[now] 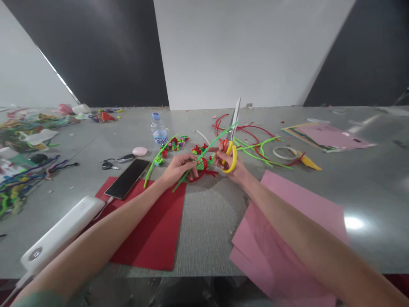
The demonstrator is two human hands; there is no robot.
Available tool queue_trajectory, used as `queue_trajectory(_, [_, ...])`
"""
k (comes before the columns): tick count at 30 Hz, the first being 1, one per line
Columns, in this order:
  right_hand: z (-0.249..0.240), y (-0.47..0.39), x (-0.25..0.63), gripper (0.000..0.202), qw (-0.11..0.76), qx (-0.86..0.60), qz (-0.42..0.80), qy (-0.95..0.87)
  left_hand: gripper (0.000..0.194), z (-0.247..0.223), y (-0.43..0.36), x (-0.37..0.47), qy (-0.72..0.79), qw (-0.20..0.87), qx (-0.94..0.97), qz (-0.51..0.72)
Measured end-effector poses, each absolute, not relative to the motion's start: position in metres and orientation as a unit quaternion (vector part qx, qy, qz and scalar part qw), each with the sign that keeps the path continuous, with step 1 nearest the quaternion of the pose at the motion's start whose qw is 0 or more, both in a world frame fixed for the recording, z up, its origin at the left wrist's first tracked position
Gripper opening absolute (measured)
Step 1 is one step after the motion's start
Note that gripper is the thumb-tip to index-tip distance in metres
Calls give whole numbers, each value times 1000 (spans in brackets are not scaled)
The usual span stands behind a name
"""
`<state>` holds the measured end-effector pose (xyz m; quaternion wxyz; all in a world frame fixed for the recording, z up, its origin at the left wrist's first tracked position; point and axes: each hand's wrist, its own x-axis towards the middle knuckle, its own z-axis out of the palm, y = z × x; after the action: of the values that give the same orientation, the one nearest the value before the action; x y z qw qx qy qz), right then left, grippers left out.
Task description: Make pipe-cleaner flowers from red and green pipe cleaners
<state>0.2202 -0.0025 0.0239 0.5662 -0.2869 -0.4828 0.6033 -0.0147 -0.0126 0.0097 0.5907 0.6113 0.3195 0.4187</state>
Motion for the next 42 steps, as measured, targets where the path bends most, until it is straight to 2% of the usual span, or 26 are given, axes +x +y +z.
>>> queue_trajectory(6, [16, -8, 219, 36, 474, -264, 643, -540, 42, 13, -15, -13, 312, 576, 662, 364])
queue_trajectory(10, [17, -10, 219, 35, 453, -262, 661, -538, 39, 14, -16, -11, 310, 543, 695, 355])
queue_trajectory(15, [23, -12, 216, 40, 483, -237, 673, -507, 29, 11, -16, -10, 319, 519, 707, 360])
queue_trajectory(20, [20, -6, 219, 42, 518, -244, 656, -492, 37, 11, -16, -9, 324, 525, 671, 411])
queue_trajectory(24, [15, 1, 221, 44, 549, -267, 633, -476, 29, 12, -16, -9, 317, 497, 679, 438])
queue_trajectory(29, [10, 8, 223, 43, 581, -285, 623, -440, 15, 9, -14, -11, 318, 475, 707, 417])
queue_trajectory(36, [8, 9, 224, 37, 580, -270, 623, -451, 13, 11, -14, -11, 303, 505, 690, 421])
queue_trajectory(42, [23, -3, 219, 44, 599, -273, 583, -476, 18, 15, -17, -15, 288, 471, 741, 381])
